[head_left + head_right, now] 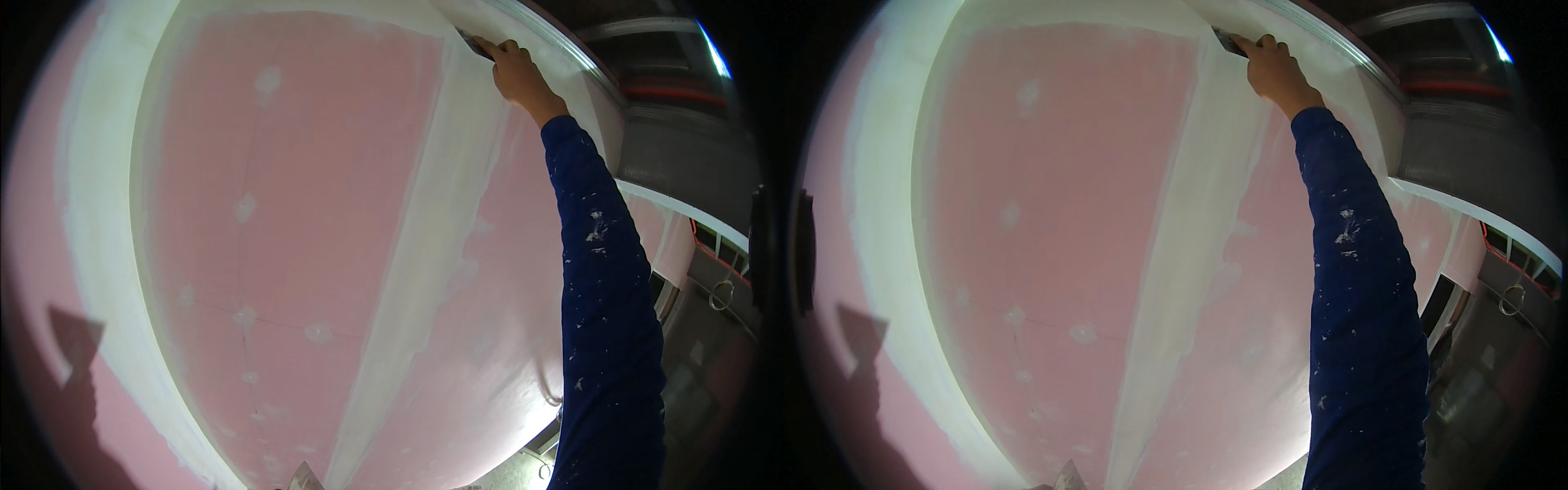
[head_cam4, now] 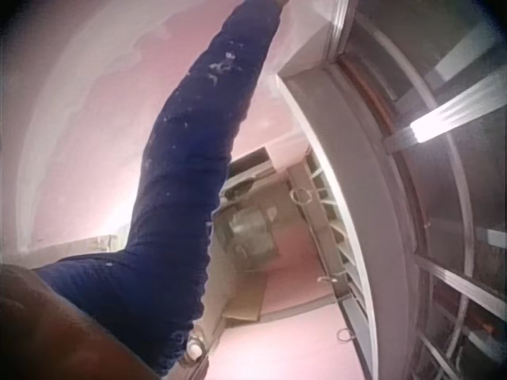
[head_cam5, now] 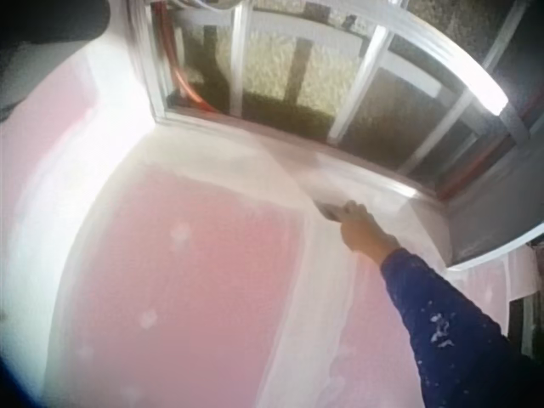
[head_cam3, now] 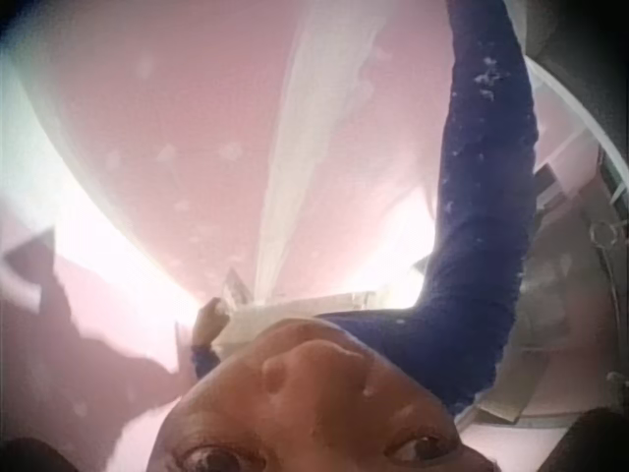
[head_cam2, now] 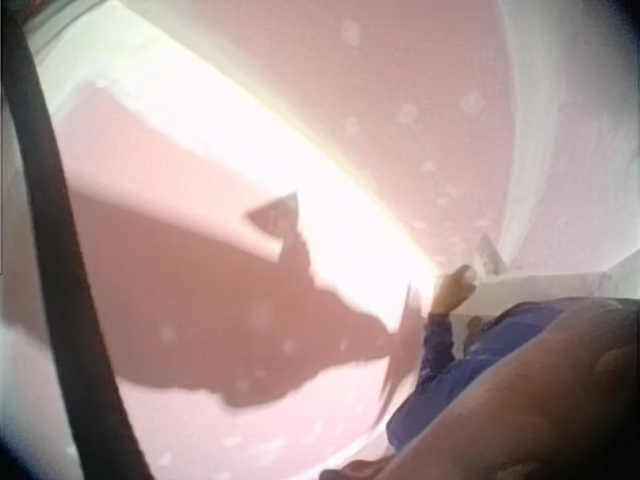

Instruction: The person applies white joint compound to the seams of pink drywall on a ceiling using a putty knife and a taping knife. They repeatedly scoop compound and spread it along the joints, smoothing the surface.

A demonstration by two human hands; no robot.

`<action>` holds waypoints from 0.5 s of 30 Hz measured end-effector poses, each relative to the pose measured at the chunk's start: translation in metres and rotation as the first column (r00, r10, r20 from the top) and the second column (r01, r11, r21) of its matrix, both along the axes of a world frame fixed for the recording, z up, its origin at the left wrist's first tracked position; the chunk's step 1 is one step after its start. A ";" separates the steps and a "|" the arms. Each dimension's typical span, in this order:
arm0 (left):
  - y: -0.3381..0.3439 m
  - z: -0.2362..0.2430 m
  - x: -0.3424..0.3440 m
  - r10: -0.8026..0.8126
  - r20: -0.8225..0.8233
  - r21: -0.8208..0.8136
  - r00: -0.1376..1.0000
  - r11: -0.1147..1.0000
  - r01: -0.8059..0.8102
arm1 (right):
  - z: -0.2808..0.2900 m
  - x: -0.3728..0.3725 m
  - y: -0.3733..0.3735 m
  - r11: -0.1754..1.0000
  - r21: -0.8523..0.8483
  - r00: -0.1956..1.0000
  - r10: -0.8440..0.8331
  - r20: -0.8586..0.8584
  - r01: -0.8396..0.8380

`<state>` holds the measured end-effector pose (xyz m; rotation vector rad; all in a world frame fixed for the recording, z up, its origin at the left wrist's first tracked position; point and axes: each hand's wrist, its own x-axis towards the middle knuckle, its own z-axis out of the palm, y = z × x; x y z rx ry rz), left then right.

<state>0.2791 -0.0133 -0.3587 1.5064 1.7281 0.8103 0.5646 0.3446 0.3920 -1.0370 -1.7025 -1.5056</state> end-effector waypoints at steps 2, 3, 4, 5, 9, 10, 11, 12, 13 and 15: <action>0.004 -0.002 0.000 -0.008 0.013 0.021 1.000 1.000 0.008 | 0.000 0.000 0.005 1.000 0.012 1.000 -0.006 -0.001 0.006; 0.007 -0.004 0.001 -0.009 0.027 0.033 1.000 0.999 0.008 | -0.001 0.000 0.006 1.000 0.029 1.000 -0.010 0.001 0.010; 0.010 -0.005 0.001 -0.012 0.040 0.043 0.999 0.999 0.010 | -0.002 0.000 0.008 0.999 0.015 0.999 -0.034 -0.012 0.034; 0.013 -0.006 0.001 -0.027 0.035 0.053 0.999 0.998 0.025 | -0.004 0.000 0.009 0.999 0.041 1.000 -0.013 0.004 0.013; 0.029 -0.002 0.004 -0.083 0.060 0.075 0.995 0.994 0.078 | -0.024 0.002 0.012 0.997 0.071 1.000 -0.006 0.024 0.004; 0.032 0.001 0.005 -0.096 0.078 0.076 0.992 0.993 0.090 | -0.032 0.002 0.012 0.997 0.072 1.000 -0.022 0.016 0.021; 0.034 0.005 0.005 -0.089 0.094 0.037 0.992 0.996 0.086 | -0.042 0.003 0.012 0.995 0.098 0.999 0.001 0.040 -0.005; 0.037 0.008 0.006 -0.081 0.111 0.000 0.991 0.997 0.082 | -0.052 0.003 0.011 0.994 0.108 0.999 0.008 0.049 -0.013; 0.038 0.012 0.006 -0.072 0.128 -0.036 0.989 0.996 0.078 | -0.063 0.003 0.010 0.994 0.112 0.999 0.005 0.050 -0.011; 0.038 0.017 0.003 -0.087 0.146 -0.071 0.985 0.993 0.098 | -0.087 0.006 0.006 0.997 0.072 0.999 -0.022 0.045 0.019</action>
